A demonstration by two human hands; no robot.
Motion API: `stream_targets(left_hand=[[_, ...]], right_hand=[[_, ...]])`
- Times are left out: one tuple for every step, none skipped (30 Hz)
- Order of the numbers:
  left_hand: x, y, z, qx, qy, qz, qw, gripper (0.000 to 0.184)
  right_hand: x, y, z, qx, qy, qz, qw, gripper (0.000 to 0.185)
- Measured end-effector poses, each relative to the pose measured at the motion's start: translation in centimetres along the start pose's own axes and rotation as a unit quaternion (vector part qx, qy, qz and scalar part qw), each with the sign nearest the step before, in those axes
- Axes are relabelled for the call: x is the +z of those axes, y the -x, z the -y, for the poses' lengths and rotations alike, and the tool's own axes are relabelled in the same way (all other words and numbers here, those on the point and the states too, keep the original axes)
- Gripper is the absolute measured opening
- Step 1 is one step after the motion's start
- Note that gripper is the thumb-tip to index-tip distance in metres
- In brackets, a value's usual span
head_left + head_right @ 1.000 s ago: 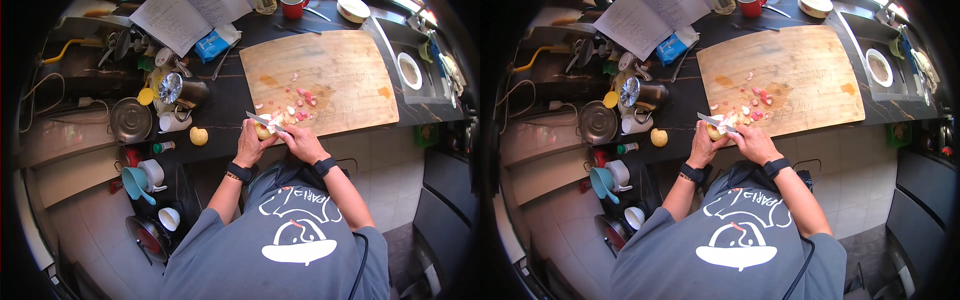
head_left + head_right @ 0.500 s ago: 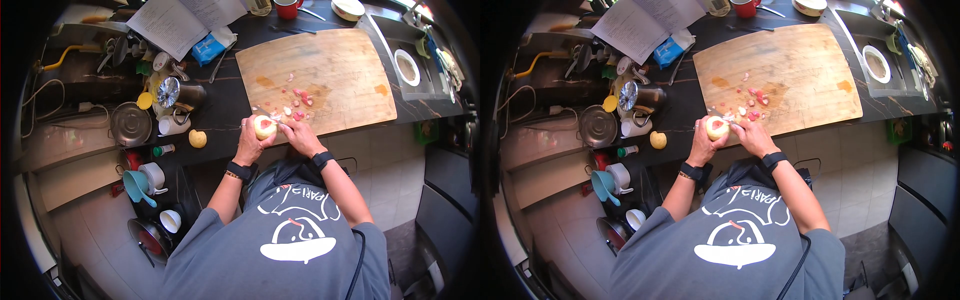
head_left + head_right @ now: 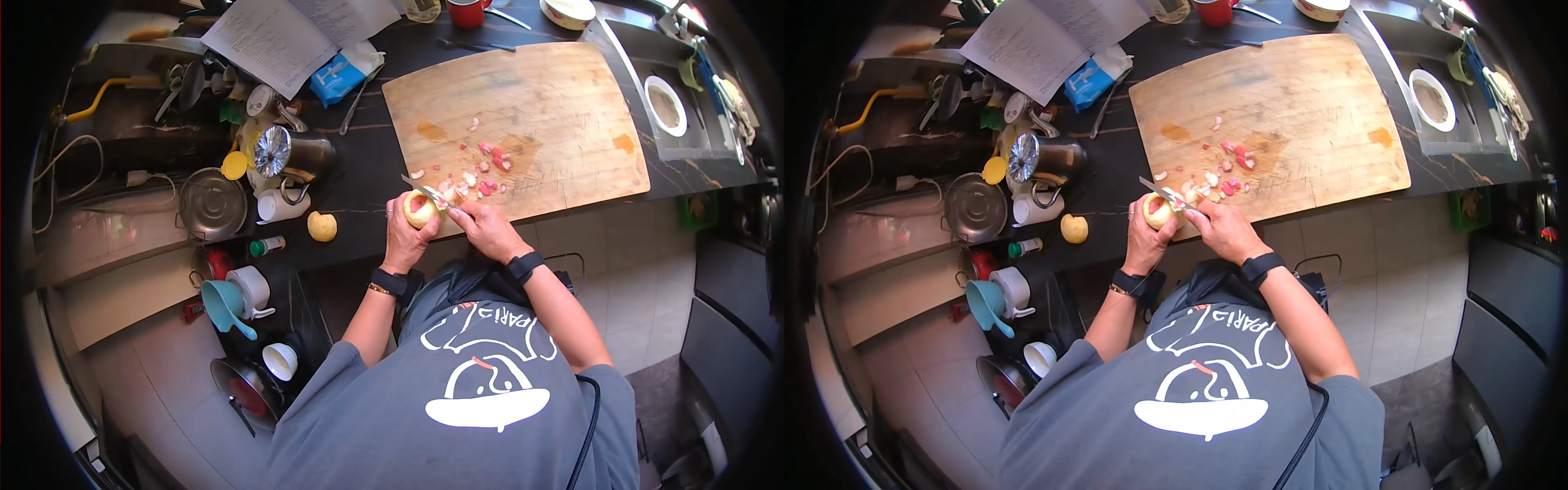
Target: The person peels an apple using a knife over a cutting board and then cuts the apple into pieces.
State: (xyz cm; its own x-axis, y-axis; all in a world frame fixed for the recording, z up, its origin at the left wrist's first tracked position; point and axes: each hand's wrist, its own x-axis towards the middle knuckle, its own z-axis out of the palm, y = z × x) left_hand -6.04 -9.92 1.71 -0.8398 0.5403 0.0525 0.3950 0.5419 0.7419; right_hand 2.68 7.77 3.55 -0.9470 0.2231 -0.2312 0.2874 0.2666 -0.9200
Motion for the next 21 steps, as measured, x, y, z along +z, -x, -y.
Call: stream_targets(left_hand=[[0.1, 0.1, 0.1, -0.001, 0.001, 0.001, 1.0, 0.07], [0.1, 0.2, 0.2, -0.001, 0.011, 0.004, 1.0, 0.071], [0.0, 0.1, 0.2, -0.001, 0.022, 0.006, 1.0, 0.072], [-0.1, 0.0, 0.2, 0.0, 0.021, 0.004, 1.0, 0.072], [-0.1, 0.0, 0.1, 0.0, 0.025, 0.002, 1.0, 0.07], [-0.1, 0.1, 0.0, 0.0, 0.031, 0.001, 1.0, 0.069], [-0.1, 0.0, 0.1, 0.0, 0.031, 0.001, 1.0, 0.069], [0.0, 0.0, 0.3, 0.006, 0.029, 0.004, 1.0, 0.07], [0.0, 0.1, 0.4, 0.013, 0.027, 0.007, 1.0, 0.07], [0.0, 0.1, 0.5, 0.012, 0.027, 0.008, 1.0, 0.07], [0.0, 0.2, 0.5, 0.013, 0.033, 0.008, 0.999, 0.072], [0.0, 0.2, 0.6, 0.013, 0.038, 0.009, 0.999, 0.074], [-0.1, 0.4, 0.7, 0.012, 0.038, 0.01, 0.999, 0.074], [-0.3, 0.5, 0.7, 0.032, 0.029, 0.015, 0.999, 0.076], [-0.4, 0.6, 0.8, 0.053, 0.02, 0.02, 0.998, 0.078], [-0.6, 0.7, 0.9, 0.055, 0.019, 0.02, 0.998, 0.078], [-0.8, 1.0, 0.9, 0.037, 0.025, 0.026, 0.999, 0.08], [-1.0, 1.3, 0.8, 0.017, 0.031, 0.034, 0.999, 0.083], [-1.1, 1.5, 0.6, 0.016, 0.032, 0.035, 0.999, 0.083], [-1.2, 1.5, 0.4, -0.006, 0.029, 0.039, 0.999, 0.085], [-1.4, 1.6, 0.0, -0.029, 0.025, 0.043, 0.998, 0.087]], right_hand=[[0.0, 0.0, 0.0, 0.004, 0.008, 0.006, 1.0, 0.037], [0.0, 0.1, -0.1, 0.004, 0.008, 0.006, 1.0, 0.037], [0.1, 0.0, -0.2, 0.005, 0.006, -0.002, 1.0, 0.037], [0.2, -0.2, -0.1, 0.004, 0.003, -0.009, 1.0, 0.036], [0.2, -0.3, 0.0, 0.003, 0.003, -0.009, 1.0, 0.036], [0.0, -0.4, 0.3, 0.018, 0.009, 0.002, 1.0, 0.036], [-0.1, -0.4, 0.5, 0.033, 0.015, 0.013, 0.999, 0.035], [-0.1, -0.5, 0.3, 0.034, 0.016, 0.013, 0.999, 0.035], [0.0, -0.6, 0.0, 0.041, 0.009, 0.019, 0.999, 0.036], [0.1, -0.7, -0.2, 0.048, 0.001, 0.024, 0.999, 0.036], [0.0, -0.8, -0.4, 0.049, 0.001, 0.024, 0.999, 0.036], [0.0, -0.9, -0.5, 0.062, -0.011, 0.034, 0.997, 0.037], [0.0, -0.9, -0.7, 0.076, -0.023, 0.044, 0.996, 0.037], [0.1, -0.8, -1.2, 0.077, -0.024, 0.045, 0.996, 0.037], [0.0, -0.9, -1.6, 0.083, -0.017, 0.055, 0.995, 0.037], [0.0, -1.0, -1.9, 0.089, -0.01, 0.064, 0.994, 0.037], [0.1, -1.0, -2.1, 0.089, -0.01, 0.064, 0.994, 0.037], [0.2, -0.8, -1.8, 0.075, -0.014, 0.053, 0.996, 0.037], [0.2, -0.6, -1.4, 0.061, -0.018, 0.043, 0.997, 0.037], [0.2, -0.4, -0.9, 0.062, -0.018, 0.044, 0.997, 0.037], [0.1, -0.3, -0.4, 0.045, -0.017, 0.045, 0.998, 0.036]])
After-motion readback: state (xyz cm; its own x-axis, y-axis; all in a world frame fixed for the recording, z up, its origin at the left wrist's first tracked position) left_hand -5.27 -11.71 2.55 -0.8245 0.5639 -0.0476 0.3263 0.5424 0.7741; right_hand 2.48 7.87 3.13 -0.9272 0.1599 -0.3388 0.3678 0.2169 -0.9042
